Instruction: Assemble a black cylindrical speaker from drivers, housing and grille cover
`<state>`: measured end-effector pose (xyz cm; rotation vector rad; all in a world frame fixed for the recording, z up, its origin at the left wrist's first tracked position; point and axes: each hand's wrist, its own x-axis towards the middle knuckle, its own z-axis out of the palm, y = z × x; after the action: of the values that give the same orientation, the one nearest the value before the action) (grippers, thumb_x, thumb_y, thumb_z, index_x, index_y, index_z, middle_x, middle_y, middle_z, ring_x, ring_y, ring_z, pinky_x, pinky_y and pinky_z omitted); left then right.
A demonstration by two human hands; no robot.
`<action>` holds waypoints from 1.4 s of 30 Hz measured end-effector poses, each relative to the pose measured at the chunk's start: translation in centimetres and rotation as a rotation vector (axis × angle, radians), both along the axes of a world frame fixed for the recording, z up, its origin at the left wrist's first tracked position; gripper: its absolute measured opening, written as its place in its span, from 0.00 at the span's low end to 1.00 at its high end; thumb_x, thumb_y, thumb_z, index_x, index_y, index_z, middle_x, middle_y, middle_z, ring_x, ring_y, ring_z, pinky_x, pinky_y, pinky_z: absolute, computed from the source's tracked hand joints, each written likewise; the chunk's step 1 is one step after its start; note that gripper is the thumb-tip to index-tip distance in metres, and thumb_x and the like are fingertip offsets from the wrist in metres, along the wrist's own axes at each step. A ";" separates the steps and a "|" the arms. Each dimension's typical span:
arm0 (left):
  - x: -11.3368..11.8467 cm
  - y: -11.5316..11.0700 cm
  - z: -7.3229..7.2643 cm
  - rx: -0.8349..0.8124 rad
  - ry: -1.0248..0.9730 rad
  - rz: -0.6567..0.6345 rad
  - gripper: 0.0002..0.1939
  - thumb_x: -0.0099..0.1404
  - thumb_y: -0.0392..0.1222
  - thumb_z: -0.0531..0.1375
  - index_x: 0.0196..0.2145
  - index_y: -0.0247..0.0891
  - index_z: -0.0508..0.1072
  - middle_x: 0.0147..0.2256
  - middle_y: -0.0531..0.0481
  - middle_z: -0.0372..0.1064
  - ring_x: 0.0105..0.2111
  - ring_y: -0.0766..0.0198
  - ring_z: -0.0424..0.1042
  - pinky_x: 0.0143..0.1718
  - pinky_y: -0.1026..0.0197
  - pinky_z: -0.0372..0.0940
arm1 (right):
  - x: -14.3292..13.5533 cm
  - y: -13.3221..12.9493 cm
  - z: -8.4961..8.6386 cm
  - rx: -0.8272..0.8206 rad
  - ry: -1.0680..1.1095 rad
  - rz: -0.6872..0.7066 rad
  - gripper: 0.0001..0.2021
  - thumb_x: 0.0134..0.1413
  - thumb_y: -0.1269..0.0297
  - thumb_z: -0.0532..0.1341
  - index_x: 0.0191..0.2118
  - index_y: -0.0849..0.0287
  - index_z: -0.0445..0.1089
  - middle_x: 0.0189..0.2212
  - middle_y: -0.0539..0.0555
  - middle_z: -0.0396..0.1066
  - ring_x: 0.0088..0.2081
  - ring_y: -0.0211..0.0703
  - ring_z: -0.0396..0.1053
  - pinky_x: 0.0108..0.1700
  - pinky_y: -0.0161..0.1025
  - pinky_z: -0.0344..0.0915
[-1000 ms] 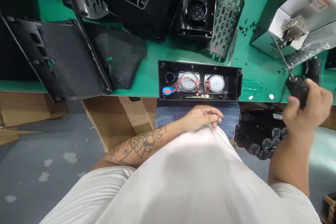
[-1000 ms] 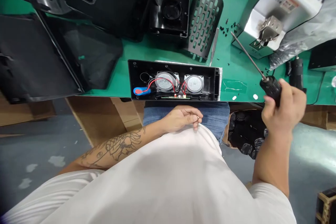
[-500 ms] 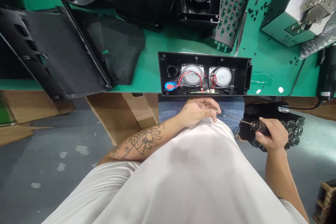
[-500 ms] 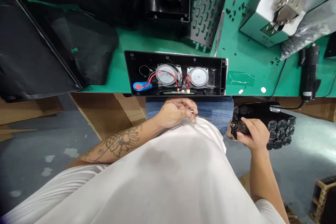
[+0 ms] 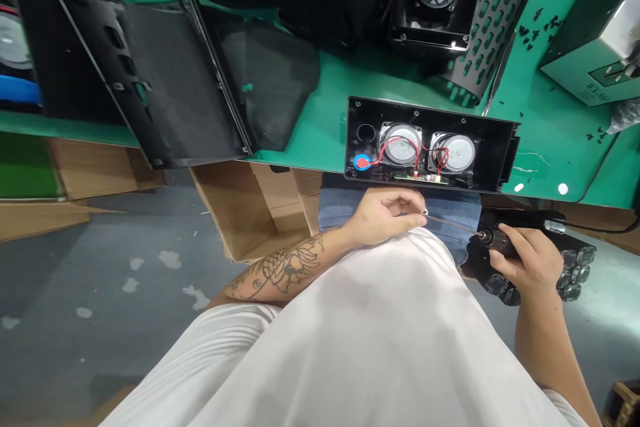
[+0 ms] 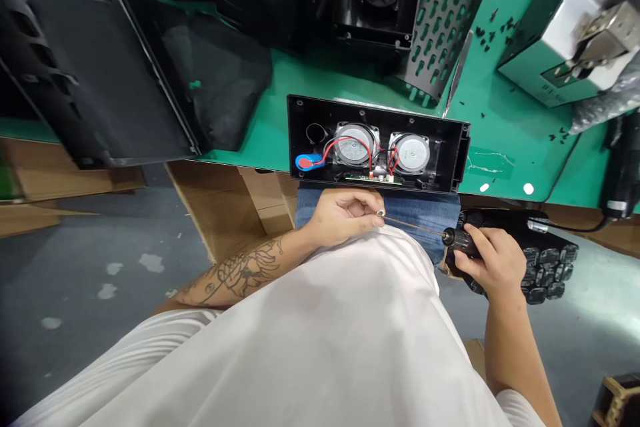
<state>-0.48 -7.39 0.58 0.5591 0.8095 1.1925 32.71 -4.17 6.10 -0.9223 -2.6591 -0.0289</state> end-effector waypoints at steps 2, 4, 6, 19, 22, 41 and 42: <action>0.1 -0.2 0.2 0.012 0.011 -0.013 0.21 0.57 0.52 0.84 0.33 0.34 0.83 0.37 0.45 0.82 0.34 0.66 0.80 0.39 0.65 0.77 | -0.1 0.0 0.3 0.006 -0.009 0.003 0.20 0.92 0.52 0.58 0.54 0.68 0.74 0.41 0.56 0.72 0.37 0.41 0.70 0.40 0.37 0.64; 0.2 -0.5 0.4 0.013 0.023 -0.029 0.21 0.63 0.55 0.80 0.36 0.34 0.83 0.36 0.43 0.83 0.31 0.65 0.81 0.35 0.63 0.78 | -0.3 -0.1 0.5 -0.006 -0.010 -0.001 0.20 0.92 0.52 0.57 0.53 0.67 0.73 0.41 0.56 0.72 0.37 0.41 0.70 0.40 0.37 0.64; 0.4 -0.7 0.5 0.006 0.050 -0.015 0.21 0.66 0.56 0.78 0.37 0.34 0.83 0.34 0.44 0.82 0.29 0.66 0.80 0.33 0.63 0.77 | -0.5 -0.2 0.6 -0.020 -0.012 -0.012 0.19 0.92 0.53 0.57 0.53 0.67 0.73 0.41 0.55 0.71 0.37 0.40 0.69 0.39 0.36 0.64; -0.1 -0.3 -0.1 -0.021 0.176 -0.016 0.21 0.55 0.55 0.83 0.31 0.36 0.84 0.32 0.48 0.81 0.31 0.66 0.78 0.38 0.63 0.76 | -0.7 -0.1 0.7 -0.027 -0.040 -0.004 0.16 0.91 0.55 0.59 0.55 0.66 0.73 0.42 0.54 0.71 0.37 0.40 0.69 0.39 0.37 0.64; 0.3 -0.3 0.0 -0.062 0.092 -0.056 0.28 0.52 0.61 0.84 0.32 0.35 0.82 0.28 0.49 0.79 0.26 0.66 0.77 0.32 0.63 0.76 | -1.2 -0.3 0.6 -0.060 0.012 -0.004 0.16 0.91 0.55 0.59 0.55 0.66 0.73 0.43 0.54 0.72 0.38 0.40 0.70 0.40 0.37 0.66; 4.7 1.2 1.0 0.569 0.377 -0.138 0.20 0.82 0.56 0.60 0.49 0.40 0.85 0.50 0.41 0.86 0.54 0.56 0.84 0.64 0.53 0.77 | -5.0 -2.2 0.5 -0.159 0.209 -0.191 0.20 0.90 0.49 0.57 0.62 0.65 0.69 0.45 0.58 0.73 0.40 0.42 0.75 0.43 0.36 0.74; 5.2 1.6 1.4 0.587 0.364 -0.090 0.19 0.82 0.55 0.60 0.46 0.40 0.86 0.49 0.41 0.86 0.53 0.56 0.85 0.62 0.53 0.78 | -4.7 -2.6 0.5 -0.117 0.246 -0.204 0.19 0.89 0.52 0.59 0.64 0.65 0.70 0.47 0.60 0.73 0.43 0.46 0.76 0.45 0.38 0.75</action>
<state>4.76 -5.83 1.95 1.3096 0.7204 1.2615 27.97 -6.76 6.59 -1.1512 -2.3541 0.1825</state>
